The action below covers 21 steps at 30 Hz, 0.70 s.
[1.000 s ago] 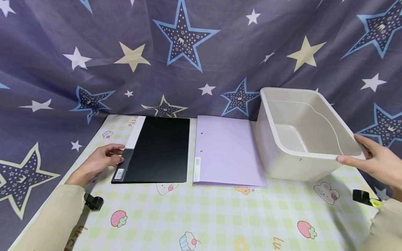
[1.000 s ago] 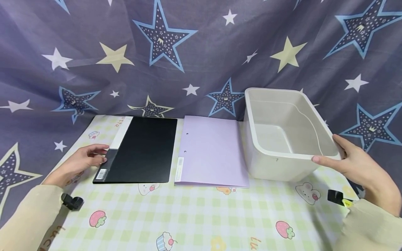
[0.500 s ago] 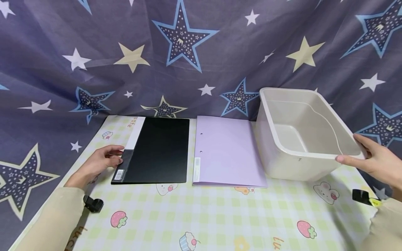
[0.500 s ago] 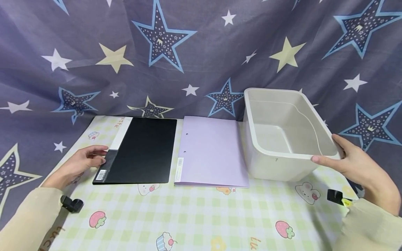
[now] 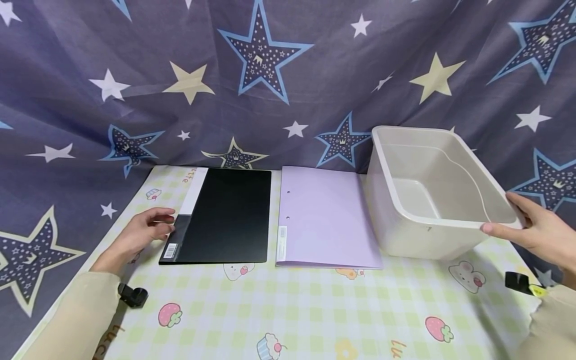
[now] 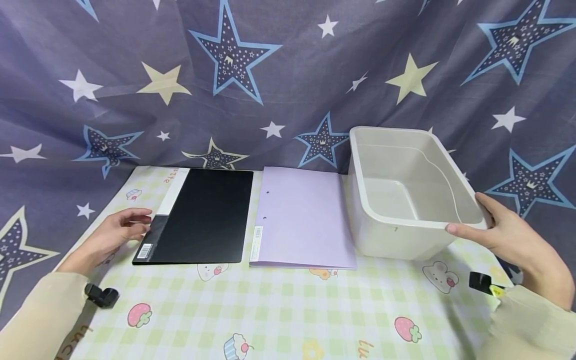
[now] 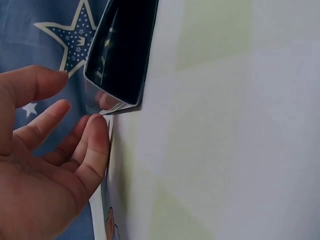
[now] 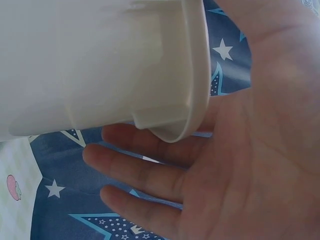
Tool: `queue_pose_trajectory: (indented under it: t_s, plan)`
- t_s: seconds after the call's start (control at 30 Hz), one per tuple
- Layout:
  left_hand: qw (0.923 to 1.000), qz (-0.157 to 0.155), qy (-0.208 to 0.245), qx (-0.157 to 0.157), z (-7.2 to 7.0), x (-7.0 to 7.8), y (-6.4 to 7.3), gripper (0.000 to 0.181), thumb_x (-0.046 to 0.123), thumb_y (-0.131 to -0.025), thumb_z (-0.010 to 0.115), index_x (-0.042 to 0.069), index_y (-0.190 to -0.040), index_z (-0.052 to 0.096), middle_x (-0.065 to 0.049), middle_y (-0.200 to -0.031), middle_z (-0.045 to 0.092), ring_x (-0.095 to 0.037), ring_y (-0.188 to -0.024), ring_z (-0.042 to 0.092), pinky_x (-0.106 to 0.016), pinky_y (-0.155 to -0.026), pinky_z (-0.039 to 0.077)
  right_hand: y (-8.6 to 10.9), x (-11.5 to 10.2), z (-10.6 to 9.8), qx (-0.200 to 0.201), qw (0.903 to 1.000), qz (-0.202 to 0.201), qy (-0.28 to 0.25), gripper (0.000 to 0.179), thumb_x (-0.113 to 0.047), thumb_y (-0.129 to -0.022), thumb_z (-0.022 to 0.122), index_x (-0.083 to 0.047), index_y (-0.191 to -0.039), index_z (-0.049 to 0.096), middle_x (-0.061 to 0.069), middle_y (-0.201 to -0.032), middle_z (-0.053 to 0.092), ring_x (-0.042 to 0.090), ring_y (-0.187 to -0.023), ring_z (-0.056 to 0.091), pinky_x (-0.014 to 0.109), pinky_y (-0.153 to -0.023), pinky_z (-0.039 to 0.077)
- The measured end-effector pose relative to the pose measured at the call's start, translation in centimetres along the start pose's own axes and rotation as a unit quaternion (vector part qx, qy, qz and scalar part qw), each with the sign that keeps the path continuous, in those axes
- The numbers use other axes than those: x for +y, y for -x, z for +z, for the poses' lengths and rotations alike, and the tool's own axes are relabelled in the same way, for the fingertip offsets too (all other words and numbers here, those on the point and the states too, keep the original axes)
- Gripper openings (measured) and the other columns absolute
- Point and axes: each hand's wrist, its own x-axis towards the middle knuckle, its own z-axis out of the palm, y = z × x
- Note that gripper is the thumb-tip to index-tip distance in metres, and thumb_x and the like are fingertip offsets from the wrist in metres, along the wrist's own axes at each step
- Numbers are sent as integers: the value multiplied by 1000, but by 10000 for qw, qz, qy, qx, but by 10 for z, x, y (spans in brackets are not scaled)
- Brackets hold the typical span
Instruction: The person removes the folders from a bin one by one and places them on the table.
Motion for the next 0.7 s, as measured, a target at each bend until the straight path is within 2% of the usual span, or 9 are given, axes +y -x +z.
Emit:
queue_pose_trajectory:
  t_s: [0.27,0.43,0.5,0.6,0.7]
  plan:
    - [9996,45,-175,236,-2,4,4,48,2,-91,55,-8,-136,42,-31,-121,51,-4,-84,61,-28,-68,56,-5,3,1,55,9997,-76,234,106,-44,-90,62,6,-147,-11,44,-144,4,64,-124,18,73,-89,27]
    - [9987,118,-137,474,-1,12,7,45,5,-92,56,-7,-134,44,-28,-120,54,-10,-83,64,-25,-70,55,-5,2,0,124,9994,-162,280,104,-42,-91,63,8,-147,-9,46,-142,10,65,-120,24,73,-87,28]
    - [9985,194,-31,506,0,16,8,44,6,-93,56,-8,-133,45,-22,-118,57,-12,-86,64,-25,-71,55,-4,2,0,164,9994,-164,260,103,-41,-91,62,8,-147,-9,45,-143,10,65,-120,23,74,-87,28]
    - [9982,315,107,507,2,22,9,41,6,-93,57,-7,-131,46,-3,-110,62,-9,-87,64,-24,-72,55,-4,0,1,261,9992,-192,216,100,-40,-92,61,7,-147,-8,44,-144,9,65,-122,21,74,-88,27]
    - [9974,453,223,517,4,28,9,38,5,-93,57,-5,-128,49,13,-103,61,-7,-87,63,-23,-72,55,-4,-1,2,372,9989,-208,178,97,-40,-93,59,7,-148,-6,44,-144,9,65,-122,21,74,-89,26]
